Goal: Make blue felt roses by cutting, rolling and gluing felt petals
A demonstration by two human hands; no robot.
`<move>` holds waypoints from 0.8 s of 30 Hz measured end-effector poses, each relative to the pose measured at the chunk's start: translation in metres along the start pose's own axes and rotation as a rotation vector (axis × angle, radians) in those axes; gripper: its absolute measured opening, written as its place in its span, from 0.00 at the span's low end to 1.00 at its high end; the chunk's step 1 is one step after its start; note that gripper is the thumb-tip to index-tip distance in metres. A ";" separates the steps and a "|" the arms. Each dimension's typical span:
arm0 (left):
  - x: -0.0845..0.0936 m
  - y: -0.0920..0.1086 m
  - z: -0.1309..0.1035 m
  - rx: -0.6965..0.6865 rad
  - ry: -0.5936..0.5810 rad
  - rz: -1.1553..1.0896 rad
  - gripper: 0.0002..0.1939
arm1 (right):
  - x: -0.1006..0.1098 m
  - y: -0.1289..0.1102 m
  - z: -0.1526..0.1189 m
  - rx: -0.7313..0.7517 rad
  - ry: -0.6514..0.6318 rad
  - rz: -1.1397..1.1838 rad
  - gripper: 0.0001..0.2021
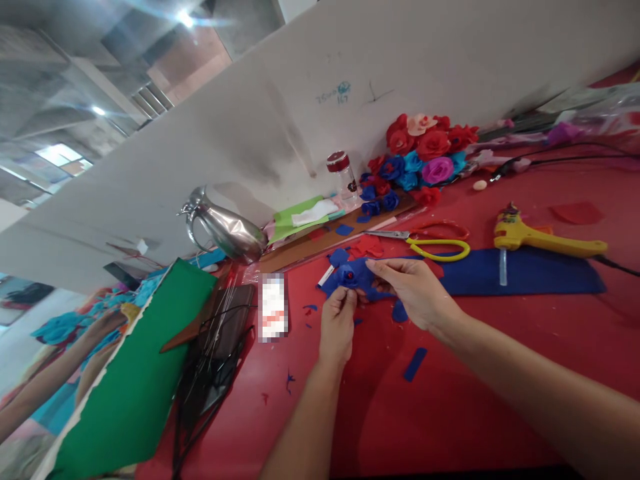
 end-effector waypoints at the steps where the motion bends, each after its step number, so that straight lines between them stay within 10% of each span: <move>1: 0.000 0.000 0.000 -0.002 0.003 0.001 0.19 | 0.000 0.000 0.000 0.006 -0.003 0.000 0.16; 24: -0.001 0.002 0.000 -0.026 0.013 0.003 0.19 | 0.004 0.001 0.001 0.072 0.068 -0.024 0.17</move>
Point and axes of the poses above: each hand's wrist, its own z-axis towards the middle knuckle, its own x-axis out of the back of the hand, y = z × x, the point moved 4 cm from there along z, towards the middle knuckle, and after that the axes turned 4 degrees about x, right-handed, at the moved point
